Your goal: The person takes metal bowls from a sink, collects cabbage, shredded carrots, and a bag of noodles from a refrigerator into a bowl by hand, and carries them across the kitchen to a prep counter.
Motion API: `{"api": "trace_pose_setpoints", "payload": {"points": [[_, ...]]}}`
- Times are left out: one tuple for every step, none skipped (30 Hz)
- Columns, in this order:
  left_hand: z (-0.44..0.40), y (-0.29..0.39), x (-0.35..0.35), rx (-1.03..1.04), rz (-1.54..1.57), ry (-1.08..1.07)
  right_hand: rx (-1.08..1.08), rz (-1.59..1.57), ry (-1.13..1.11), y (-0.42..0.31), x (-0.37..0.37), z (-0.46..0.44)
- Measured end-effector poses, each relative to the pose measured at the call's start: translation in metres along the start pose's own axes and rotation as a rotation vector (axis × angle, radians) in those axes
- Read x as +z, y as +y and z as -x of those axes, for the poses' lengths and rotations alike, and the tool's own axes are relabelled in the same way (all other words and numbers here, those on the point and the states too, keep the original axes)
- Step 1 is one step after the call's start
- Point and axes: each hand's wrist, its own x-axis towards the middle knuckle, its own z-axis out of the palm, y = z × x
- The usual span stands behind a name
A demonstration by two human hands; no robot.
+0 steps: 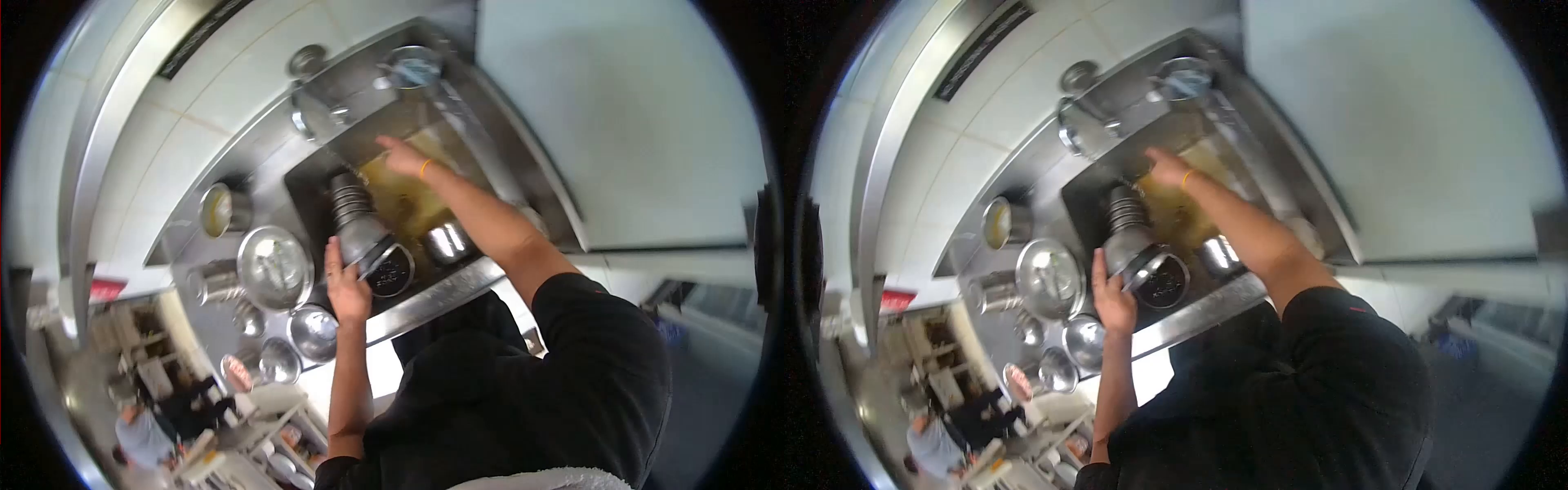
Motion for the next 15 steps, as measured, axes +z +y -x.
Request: {"api": "trace_pose_setpoints", "payload": {"points": [[0.007,-0.001,0.002,0.027,0.034,0.021,-0.078,0.212,0.016,-0.005,-0.003,0.052],[0.012,0.011,-0.001,-0.013,0.077,0.022,-0.006,0.175,-0.032,-0.017,-0.009,0.104],[0.020,0.017,-0.008,-0.039,0.125,0.016,0.120,0.194,-0.293,-0.069,-0.036,0.158],[0.023,0.019,0.002,0.029,0.239,0.083,0.010,0.266,-0.200,-0.071,-0.054,0.219],[0.031,0.020,0.008,0.104,0.349,0.142,-0.098,0.285,-0.166,-0.086,-0.039,0.249],[0.037,0.035,-0.003,0.174,0.318,0.113,-0.166,0.304,-0.123,-0.100,-0.035,0.275],[0.039,0.046,-0.010,0.232,0.262,0.104,-0.210,0.328,-0.072,-0.110,-0.035,0.296],[0.040,0.055,-0.013,0.320,0.293,0.119,-0.248,0.351,-0.021,-0.119,-0.037,0.313],[0.040,0.066,-0.020,0.400,0.309,0.134,-0.290,0.442,0.106,-0.127,-0.046,0.323],[0.040,0.080,-0.029,0.439,0.354,0.130,-0.280,0.444,0.143,-0.144,-0.065,0.339],[0.040,0.083,-0.029,0.486,0.385,0.095,-0.268,0.426,0.172,-0.147,-0.066,0.354],[0.040,0.096,-0.033,0.528,0.425,0.069,-0.256,0.422,0.197,-0.165,-0.076,0.379],[0.044,0.107,-0.038,0.565,0.462,0.042,-0.247,0.416,0.216,-0.180,-0.083,0.403],[0.049,0.128,-0.045,0.556,0.529,0.004,-0.238,0.405,0.230,-0.186,-0.087,0.422],[0.051,0.142,-0.046,0.585,0.539,-0.017,-0.212,0.439,0.277,-0.185,-0.094,0.436]]}}
